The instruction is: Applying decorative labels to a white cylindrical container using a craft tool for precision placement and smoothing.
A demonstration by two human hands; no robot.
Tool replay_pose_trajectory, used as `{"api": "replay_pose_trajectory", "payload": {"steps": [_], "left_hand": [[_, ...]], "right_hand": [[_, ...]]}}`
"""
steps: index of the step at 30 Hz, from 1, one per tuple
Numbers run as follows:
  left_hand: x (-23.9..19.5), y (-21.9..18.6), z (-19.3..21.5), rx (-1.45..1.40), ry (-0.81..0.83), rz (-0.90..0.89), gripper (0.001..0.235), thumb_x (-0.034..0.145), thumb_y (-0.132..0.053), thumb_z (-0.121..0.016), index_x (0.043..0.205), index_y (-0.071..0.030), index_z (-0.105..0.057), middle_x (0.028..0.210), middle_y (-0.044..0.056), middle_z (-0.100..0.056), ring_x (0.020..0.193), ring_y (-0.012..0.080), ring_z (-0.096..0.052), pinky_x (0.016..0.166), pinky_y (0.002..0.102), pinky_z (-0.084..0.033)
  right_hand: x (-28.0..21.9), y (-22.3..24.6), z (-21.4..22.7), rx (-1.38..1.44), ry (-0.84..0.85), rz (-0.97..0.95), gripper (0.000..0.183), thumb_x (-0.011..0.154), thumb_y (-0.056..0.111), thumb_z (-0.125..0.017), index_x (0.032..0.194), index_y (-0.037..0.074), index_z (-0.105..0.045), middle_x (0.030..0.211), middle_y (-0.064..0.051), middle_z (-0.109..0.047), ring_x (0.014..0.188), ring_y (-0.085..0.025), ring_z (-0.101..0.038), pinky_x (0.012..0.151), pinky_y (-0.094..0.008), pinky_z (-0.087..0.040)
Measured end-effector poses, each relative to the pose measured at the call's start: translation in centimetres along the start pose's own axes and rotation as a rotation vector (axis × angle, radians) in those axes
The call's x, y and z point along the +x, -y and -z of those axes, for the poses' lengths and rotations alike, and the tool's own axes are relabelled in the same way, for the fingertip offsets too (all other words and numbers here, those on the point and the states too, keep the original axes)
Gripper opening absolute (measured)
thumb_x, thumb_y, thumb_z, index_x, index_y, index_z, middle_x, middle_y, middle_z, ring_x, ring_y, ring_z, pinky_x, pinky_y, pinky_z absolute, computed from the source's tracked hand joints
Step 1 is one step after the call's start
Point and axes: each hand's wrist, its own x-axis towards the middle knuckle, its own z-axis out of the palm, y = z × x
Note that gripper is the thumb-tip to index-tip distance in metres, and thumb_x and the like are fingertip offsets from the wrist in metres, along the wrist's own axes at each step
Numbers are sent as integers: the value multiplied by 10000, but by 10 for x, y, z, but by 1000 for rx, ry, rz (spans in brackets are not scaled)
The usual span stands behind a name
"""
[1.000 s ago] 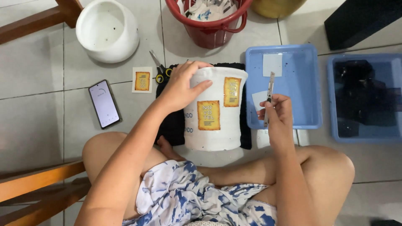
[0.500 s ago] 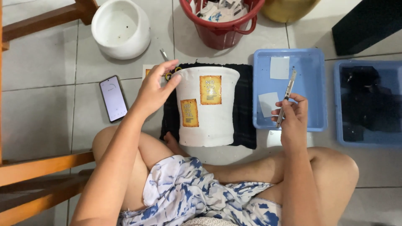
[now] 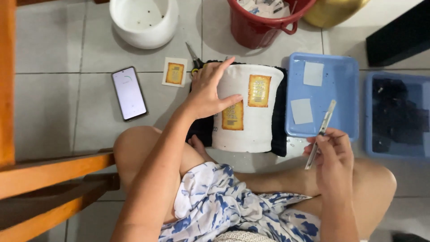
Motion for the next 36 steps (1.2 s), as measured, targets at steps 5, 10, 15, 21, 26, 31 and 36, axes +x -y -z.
{"api": "replay_pose_trajectory", "payload": {"steps": [5, 10, 15, 21, 26, 31, 36], "left_hand": [[11, -13, -19, 119, -35, -61, 882, 759, -513, -674, 1444, -267, -175, 1252, 100, -359, 1163, 309, -323, 988, 476, -207], [15, -28, -25, 92, -87, -78, 842, 725, -448, -718, 1403, -238, -265, 1190, 103, -352, 1127, 309, -320, 999, 457, -214], [15, -37, -24, 48, -111, -26, 790, 689, -380, -704, 1358, -235, -309, 1154, 82, -336, 1113, 317, -317, 954, 457, -259], [11, -39, -26, 38, -198, 34, 727, 663, -368, -709, 1292, -241, -366, 1107, 63, -346, 1054, 297, -336, 899, 447, -297], [11, -38, -26, 90, -217, 29, 753, 656, -425, -758, 1281, -244, -379, 1117, 63, -353, 1037, 285, -347, 875, 435, -290], [12, -43, -29, 115, -270, 56, 711, 615, -403, -728, 1227, -238, -405, 1087, 65, -367, 1020, 281, -359, 846, 433, -288], [10, -41, -29, 102, -261, 71, 716, 621, -402, -743, 1226, -240, -398, 1103, 62, -362, 1031, 283, -352, 867, 438, -272]], "right_hand": [[-44, 10, -31, -153, 25, -26, 192, 881, 17, -539, 1064, 52, -493, 811, -80, -533, 608, -166, -570, 569, -266, -531], [-54, -13, -45, -441, 42, 293, 196, 848, 90, -597, 1020, 34, -521, 601, -65, -569, 547, -110, -578, 534, -199, -488], [-50, -8, -59, -640, 26, 452, 196, 851, 100, -605, 1030, 29, -570, 572, -23, -525, 521, -62, -476, 507, -180, -420], [-42, 0, -75, -785, 40, 634, 317, 852, 45, -612, 1166, 40, -566, 766, -35, -609, 708, -92, -613, 710, -223, -521], [-36, -1, -78, -793, 80, 674, 302, 856, 47, -612, 1155, 37, -577, 748, -38, -576, 666, -87, -606, 634, -202, -524], [-32, -2, -80, -808, 88, 685, 294, 854, 47, -612, 1146, 30, -584, 766, -34, -583, 617, -85, -585, 627, -209, -521], [-34, -3, -82, -797, 81, 666, 275, 840, 40, -624, 1114, 21, -598, 778, -36, -592, 582, -84, -575, 606, -202, -517]]}}
